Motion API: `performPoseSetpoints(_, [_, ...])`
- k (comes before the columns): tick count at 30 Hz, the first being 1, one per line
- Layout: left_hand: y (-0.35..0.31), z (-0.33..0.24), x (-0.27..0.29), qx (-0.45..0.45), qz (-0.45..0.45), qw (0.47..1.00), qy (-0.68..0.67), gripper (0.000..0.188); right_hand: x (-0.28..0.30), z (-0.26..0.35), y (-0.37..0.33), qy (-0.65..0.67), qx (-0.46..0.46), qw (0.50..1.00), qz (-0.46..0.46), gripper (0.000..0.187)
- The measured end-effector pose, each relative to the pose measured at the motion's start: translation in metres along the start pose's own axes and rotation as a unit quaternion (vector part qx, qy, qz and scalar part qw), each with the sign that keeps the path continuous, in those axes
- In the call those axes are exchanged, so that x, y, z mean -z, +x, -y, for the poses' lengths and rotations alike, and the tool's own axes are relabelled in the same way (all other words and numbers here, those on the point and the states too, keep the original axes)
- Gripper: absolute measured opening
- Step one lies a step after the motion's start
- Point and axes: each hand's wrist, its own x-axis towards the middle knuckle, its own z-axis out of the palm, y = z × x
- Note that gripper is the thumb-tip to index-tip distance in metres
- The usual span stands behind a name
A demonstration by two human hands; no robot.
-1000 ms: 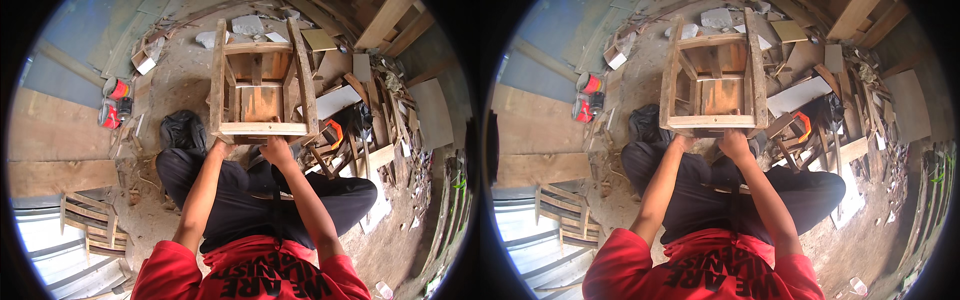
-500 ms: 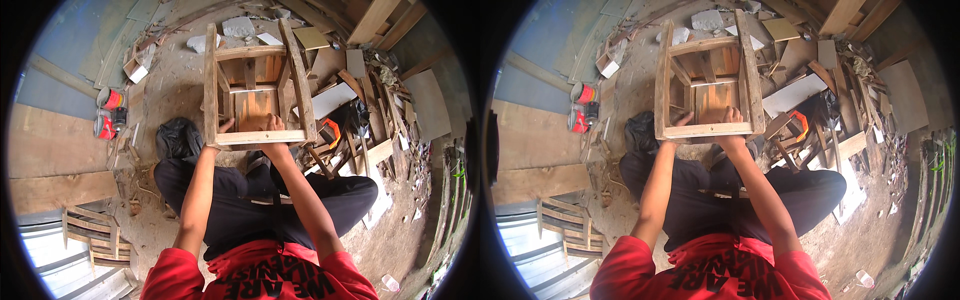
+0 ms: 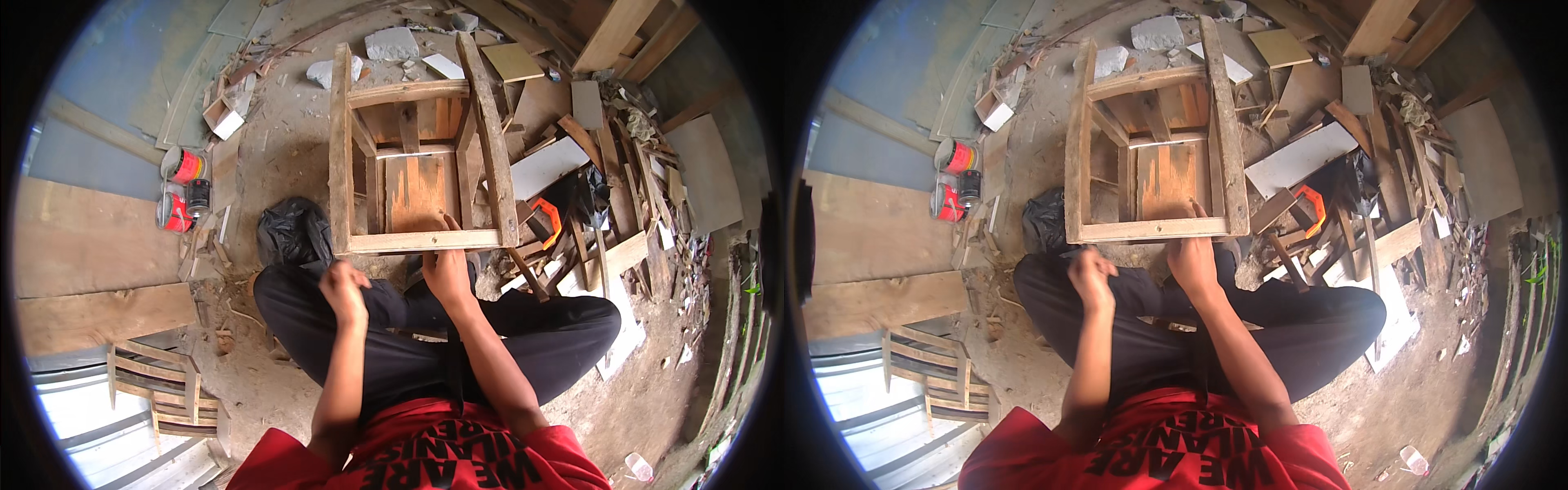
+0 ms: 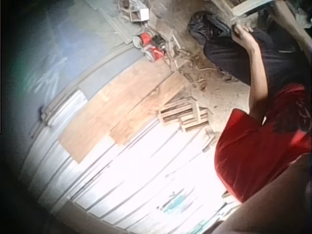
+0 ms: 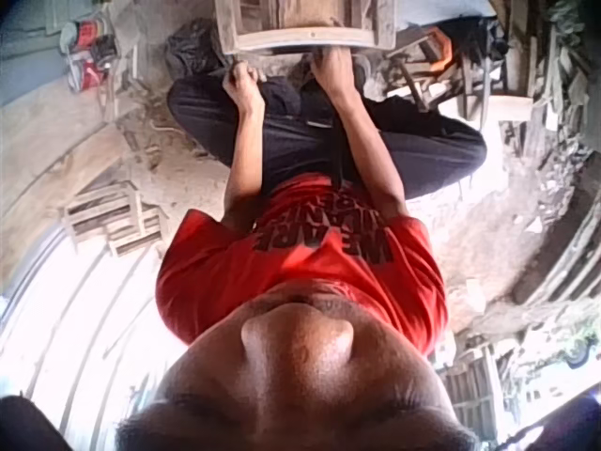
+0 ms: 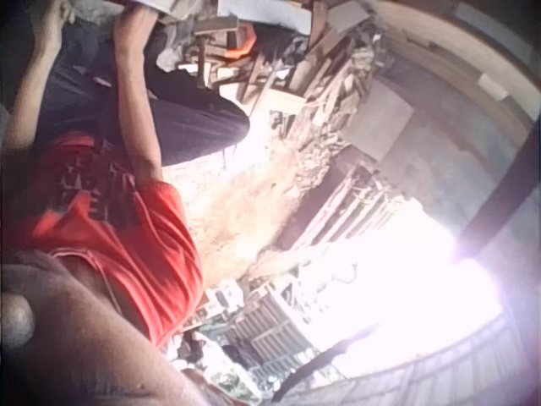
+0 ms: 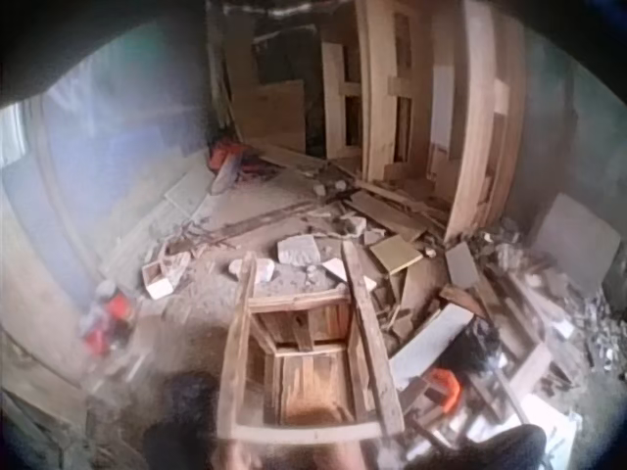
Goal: The person assembles a wooden stool by fitting pieces together and securing them with a hammer. They also use a hand saw to cut a wooden plank and a hammer to break it into smaller pieces.
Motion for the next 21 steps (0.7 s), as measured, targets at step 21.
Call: performPoseSetpoints(21, [0.01, 0.055, -0.076, -0.279, 0.159, 0.715, 0.621, 0.064, 0.037, 0.017, -0.039, 0.07, -0.157, 0.982, 0.074, 0.04])
